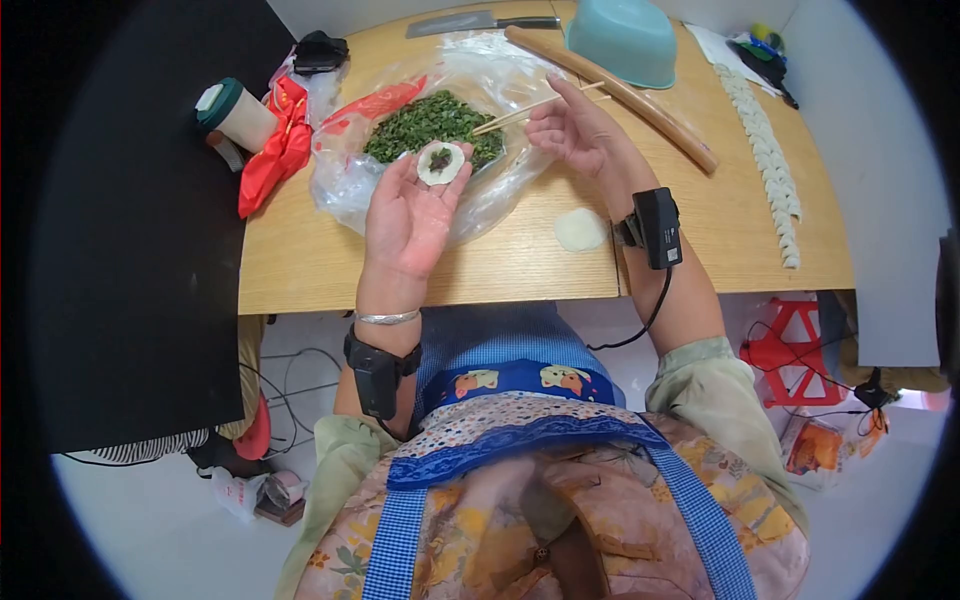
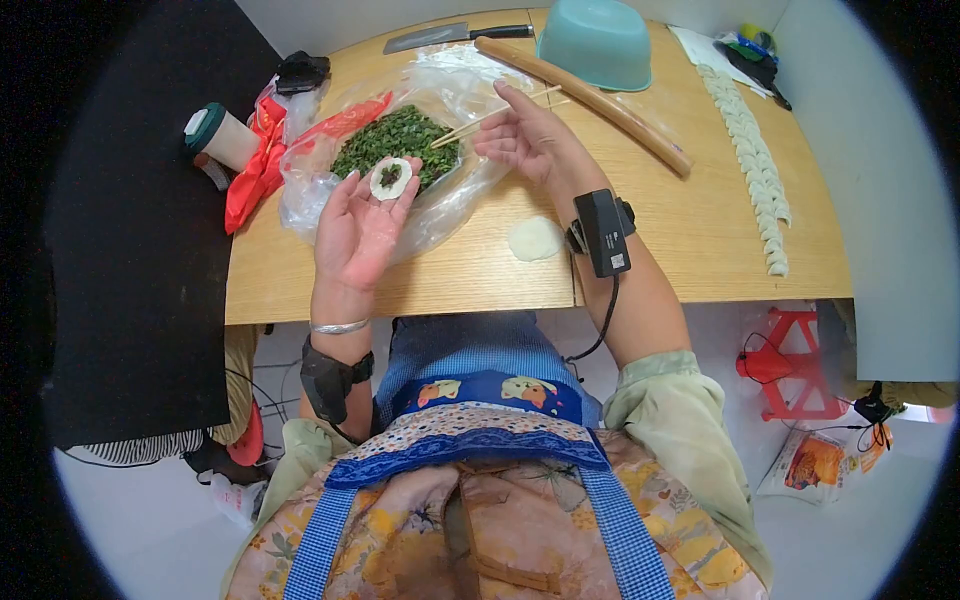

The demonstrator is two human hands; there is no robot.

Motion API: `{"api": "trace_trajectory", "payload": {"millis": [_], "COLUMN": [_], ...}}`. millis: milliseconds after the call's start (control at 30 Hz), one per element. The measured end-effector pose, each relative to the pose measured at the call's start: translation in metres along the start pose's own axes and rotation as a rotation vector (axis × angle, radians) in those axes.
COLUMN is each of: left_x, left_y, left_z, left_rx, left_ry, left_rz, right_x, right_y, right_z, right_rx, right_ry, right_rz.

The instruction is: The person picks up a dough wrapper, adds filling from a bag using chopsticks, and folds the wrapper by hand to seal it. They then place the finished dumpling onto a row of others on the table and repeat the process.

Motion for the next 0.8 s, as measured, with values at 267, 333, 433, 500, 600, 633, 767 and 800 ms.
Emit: {"api": "trace_trajectory", "payload": {"millis": [267,333,433,500,600,633,767,800], "left_x": [0.006,0.006,0.008,0.005,0.004,0.005,0.004,0.002], "left_y": [-0.002,-0.003,-0.001,0.001,0.004,0.006,0.007,0.006], "left_z": [-0.006,-0.005,-0.005,-0.004,-0.003,-0.003,-0.004,-0.004], "left_rx": [-0.027,-0.037,-0.032,-0.032,-0.027,-0.027,-0.004,0.02], "left_ry": [-0.009,0.013,0.014,0.009,0.012,0.02,0.033,0.023], "left_rz": [0.057,0.032,0.034,0.03,0.023,0.021,0.109,0.14], "right_x": [0.075,0.089,0.1,0.102,0.106,0.105,0.106,0.106], "right_y": [0.013,0.011,0.008,0.007,0.006,0.005,0.004,0.006], "right_z": [-0.05,-0.066,-0.074,-0.078,-0.081,-0.08,-0.082,-0.085], "right_rx": [-0.598,-0.748,-0.955,-0.981,-1.065,-1.064,-1.115,-1.158], "right_ry": [0.366,0.327,0.244,0.206,0.213,0.212,0.226,0.225], "right_rz": [-0.57,-0.749,-0.951,-1.02,-1.085,-1.085,-1.039,-0.999]}}
Point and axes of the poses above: each hand's wrist, its own z-axis towards the middle knuckle, its own x-axis out of the palm, y = z × x, the point moved 8 cm from there along z, towards the middle knuckle, and after that the axes turned 9 degrees about x, right-handed, at the moved point
